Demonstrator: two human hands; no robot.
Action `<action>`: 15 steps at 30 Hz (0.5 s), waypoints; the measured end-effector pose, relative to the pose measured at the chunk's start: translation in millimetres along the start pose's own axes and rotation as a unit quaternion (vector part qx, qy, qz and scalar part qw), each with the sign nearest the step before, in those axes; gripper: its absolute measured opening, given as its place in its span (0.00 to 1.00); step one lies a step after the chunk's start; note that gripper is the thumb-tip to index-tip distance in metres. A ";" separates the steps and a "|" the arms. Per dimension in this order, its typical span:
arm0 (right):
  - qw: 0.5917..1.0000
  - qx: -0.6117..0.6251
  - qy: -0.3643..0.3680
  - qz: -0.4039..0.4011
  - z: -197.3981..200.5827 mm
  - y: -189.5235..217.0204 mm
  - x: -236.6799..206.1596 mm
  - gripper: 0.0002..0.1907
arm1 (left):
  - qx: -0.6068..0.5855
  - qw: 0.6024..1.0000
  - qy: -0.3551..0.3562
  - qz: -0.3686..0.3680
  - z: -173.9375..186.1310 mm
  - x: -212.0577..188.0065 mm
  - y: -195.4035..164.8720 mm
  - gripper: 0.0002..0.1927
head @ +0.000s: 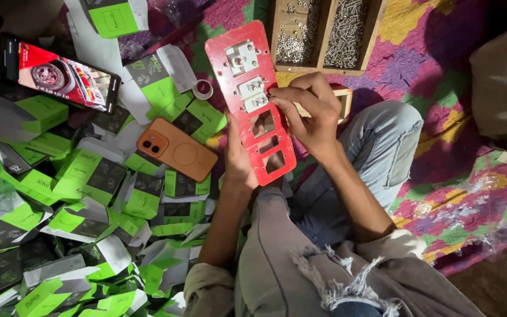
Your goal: The person assembles a red electrical switch plate by inserting white switch modules into cutouts and securing them with screws. They repeatedly reach into a wooden box to retrieve screws and tighten them by hand while sitting on the floor.
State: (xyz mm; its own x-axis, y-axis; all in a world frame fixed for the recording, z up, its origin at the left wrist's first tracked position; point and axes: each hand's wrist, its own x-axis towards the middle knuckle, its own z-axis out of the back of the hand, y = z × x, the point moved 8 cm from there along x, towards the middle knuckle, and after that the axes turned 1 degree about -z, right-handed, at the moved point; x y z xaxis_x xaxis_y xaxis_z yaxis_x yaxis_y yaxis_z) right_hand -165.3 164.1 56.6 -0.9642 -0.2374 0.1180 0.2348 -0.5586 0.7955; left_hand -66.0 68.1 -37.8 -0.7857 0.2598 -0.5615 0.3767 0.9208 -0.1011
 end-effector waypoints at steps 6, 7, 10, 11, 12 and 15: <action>0.998 -0.034 0.006 0.049 3.4 7.5 3.3 0.13 | 0.037 0.999 -0.024 0.009 3.6 0.7 0.5 0.42; 0.997 -0.041 0.009 0.060 3.5 9.3 3.7 0.13 | 0.032 0.999 -0.023 0.013 3.7 0.6 1.1 0.42; 0.998 -0.031 0.010 0.051 4.7 8.6 4.4 0.13 | 0.023 0.999 -0.022 0.017 4.3 0.8 2.2 0.42; 0.999 -0.026 0.012 0.040 4.6 7.1 4.2 0.13 | 0.025 0.999 -0.024 0.015 4.9 0.5 2.0 0.42; 0.999 -0.021 0.014 0.029 4.3 5.5 3.9 0.13 | 0.027 0.999 -0.026 0.014 5.6 0.3 1.9 0.42; 1.000 -0.010 0.021 0.003 2.8 0.2 3.2 0.12 | -0.003 1.000 0.031 -0.003 -3.3 0.8 0.7 0.40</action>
State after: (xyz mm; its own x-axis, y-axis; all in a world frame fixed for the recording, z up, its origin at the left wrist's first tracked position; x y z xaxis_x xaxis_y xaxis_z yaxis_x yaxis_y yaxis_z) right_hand -168.6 165.5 58.8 -0.9566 -0.2745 0.0975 0.2440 -0.5722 0.7830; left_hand -68.0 70.0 -35.6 -0.8167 0.2725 -0.5086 0.3698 0.9238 -0.0988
